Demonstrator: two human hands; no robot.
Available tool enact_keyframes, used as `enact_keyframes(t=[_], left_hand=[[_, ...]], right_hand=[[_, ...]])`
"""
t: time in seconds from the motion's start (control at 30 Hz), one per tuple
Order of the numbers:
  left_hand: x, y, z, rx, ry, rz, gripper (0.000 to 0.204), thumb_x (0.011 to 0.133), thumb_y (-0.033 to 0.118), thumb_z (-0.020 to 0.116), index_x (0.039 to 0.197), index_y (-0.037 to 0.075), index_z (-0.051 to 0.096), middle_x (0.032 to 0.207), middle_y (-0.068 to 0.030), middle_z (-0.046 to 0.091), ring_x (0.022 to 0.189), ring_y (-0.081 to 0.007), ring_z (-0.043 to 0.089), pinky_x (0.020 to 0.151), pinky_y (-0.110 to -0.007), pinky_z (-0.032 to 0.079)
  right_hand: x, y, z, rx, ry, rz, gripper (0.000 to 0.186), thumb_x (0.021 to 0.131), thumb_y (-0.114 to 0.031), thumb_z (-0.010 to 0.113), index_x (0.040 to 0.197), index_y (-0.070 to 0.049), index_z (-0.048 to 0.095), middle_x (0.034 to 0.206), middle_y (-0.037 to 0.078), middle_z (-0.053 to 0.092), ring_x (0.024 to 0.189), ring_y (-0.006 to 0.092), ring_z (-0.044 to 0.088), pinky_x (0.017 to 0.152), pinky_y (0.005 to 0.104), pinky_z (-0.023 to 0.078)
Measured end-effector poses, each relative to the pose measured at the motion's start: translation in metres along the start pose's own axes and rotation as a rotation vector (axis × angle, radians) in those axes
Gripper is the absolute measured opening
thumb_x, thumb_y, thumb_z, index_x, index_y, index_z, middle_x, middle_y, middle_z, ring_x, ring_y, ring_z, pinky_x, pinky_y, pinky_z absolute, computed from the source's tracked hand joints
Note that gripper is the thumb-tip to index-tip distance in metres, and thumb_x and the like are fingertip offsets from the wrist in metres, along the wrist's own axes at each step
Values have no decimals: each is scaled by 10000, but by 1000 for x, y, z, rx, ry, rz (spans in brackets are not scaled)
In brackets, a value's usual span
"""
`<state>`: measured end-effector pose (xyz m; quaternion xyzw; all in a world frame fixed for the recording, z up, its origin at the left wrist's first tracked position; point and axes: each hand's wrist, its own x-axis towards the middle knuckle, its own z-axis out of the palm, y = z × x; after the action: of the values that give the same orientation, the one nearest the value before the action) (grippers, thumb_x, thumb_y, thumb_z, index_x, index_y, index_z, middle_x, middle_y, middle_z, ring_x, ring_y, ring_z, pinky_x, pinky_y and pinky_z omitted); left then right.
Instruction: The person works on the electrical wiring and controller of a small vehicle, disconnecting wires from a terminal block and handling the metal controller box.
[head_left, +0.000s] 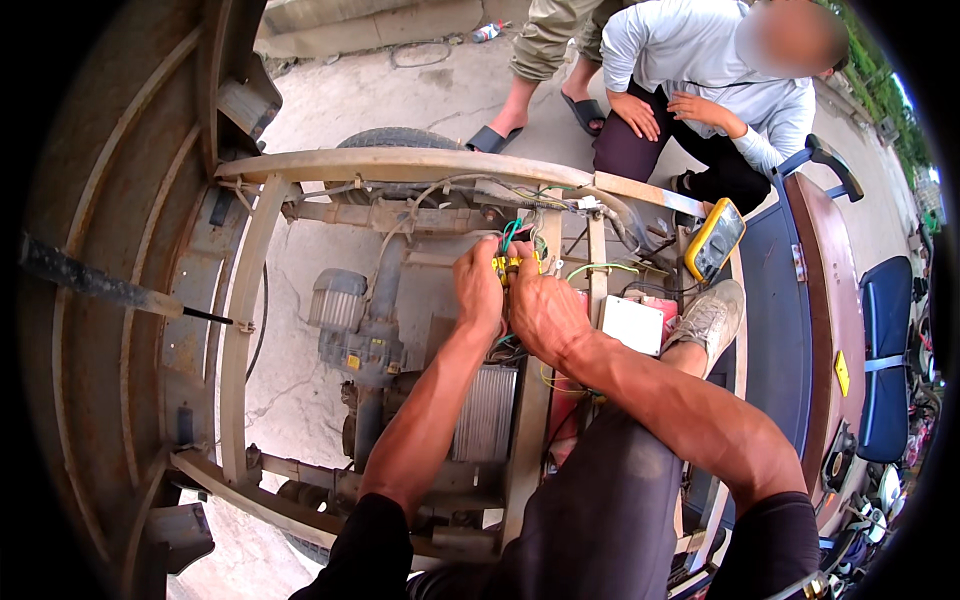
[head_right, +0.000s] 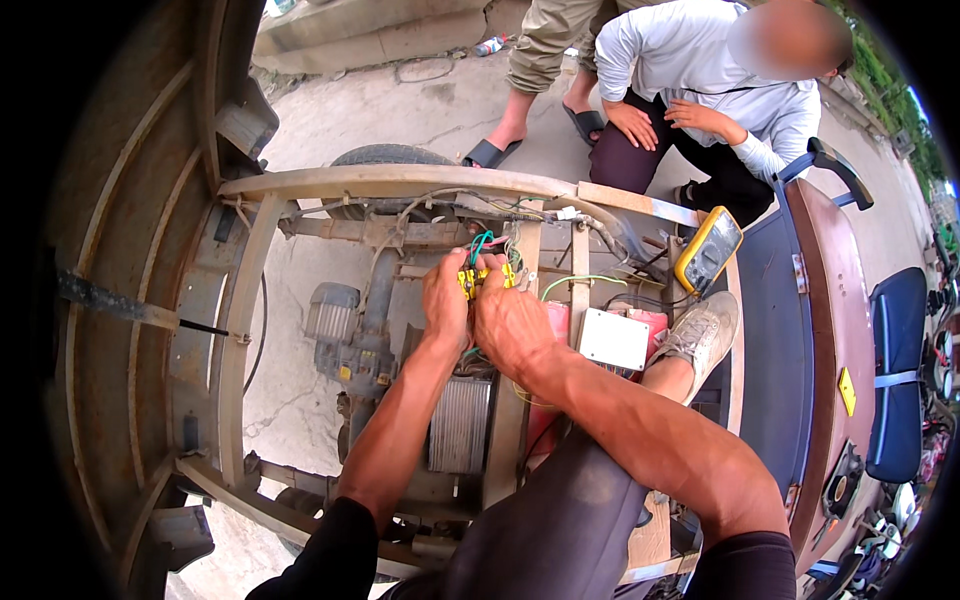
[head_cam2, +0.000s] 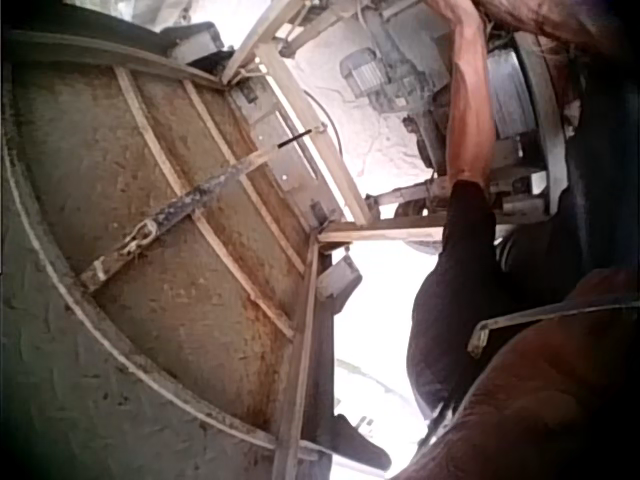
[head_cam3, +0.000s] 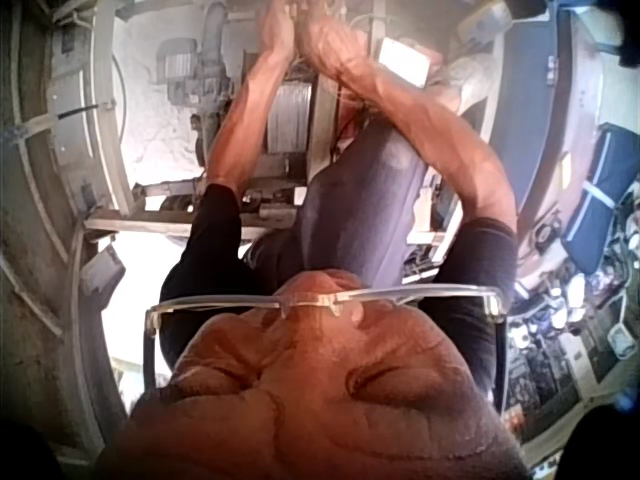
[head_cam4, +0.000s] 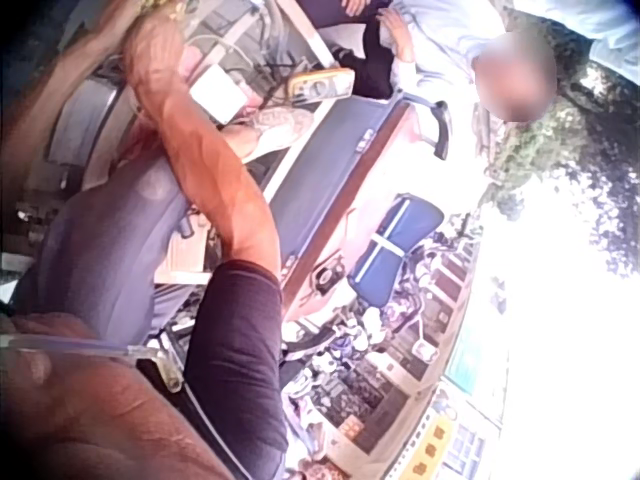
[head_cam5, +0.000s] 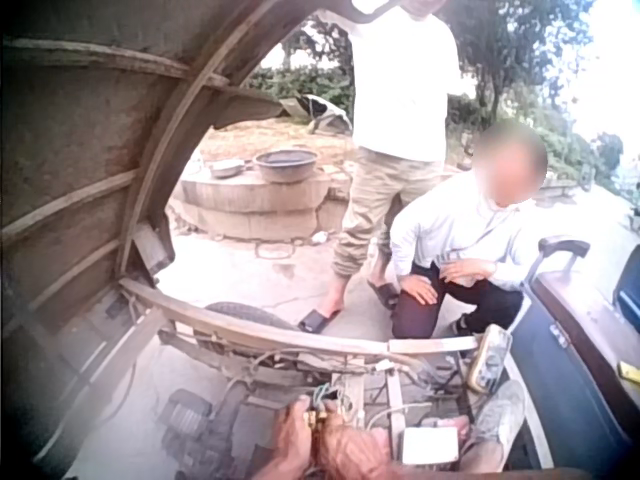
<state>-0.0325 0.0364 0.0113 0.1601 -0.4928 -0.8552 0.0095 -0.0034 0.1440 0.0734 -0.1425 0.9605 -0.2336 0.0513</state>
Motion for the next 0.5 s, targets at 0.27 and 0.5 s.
enact_keyframes(t=[0.27, 0.5], left_hand=[[-8, 25, -4, -7, 21, -207, 354, 957, 303, 511, 883, -15, 648, 784, -90, 659, 636, -185, 641, 590, -328, 516], [1, 17, -12, -242, 53, -280, 360, 961, 339, 510, 918, 17, 665, 837, -100, 696, 697, -200, 661, 651, -344, 536]], right_hand=[[6, 16, -15, -360, 75, -412, 197, 952, -149, 495, 1063, 13, 510, 962, 182, 672, 692, 310, 689, 534, 426, 528], [10, 8, -43, -226, 22, -270, 265, 968, -283, 577, 1053, -44, 654, 739, 84, 678, 688, 225, 653, 658, 377, 530]])
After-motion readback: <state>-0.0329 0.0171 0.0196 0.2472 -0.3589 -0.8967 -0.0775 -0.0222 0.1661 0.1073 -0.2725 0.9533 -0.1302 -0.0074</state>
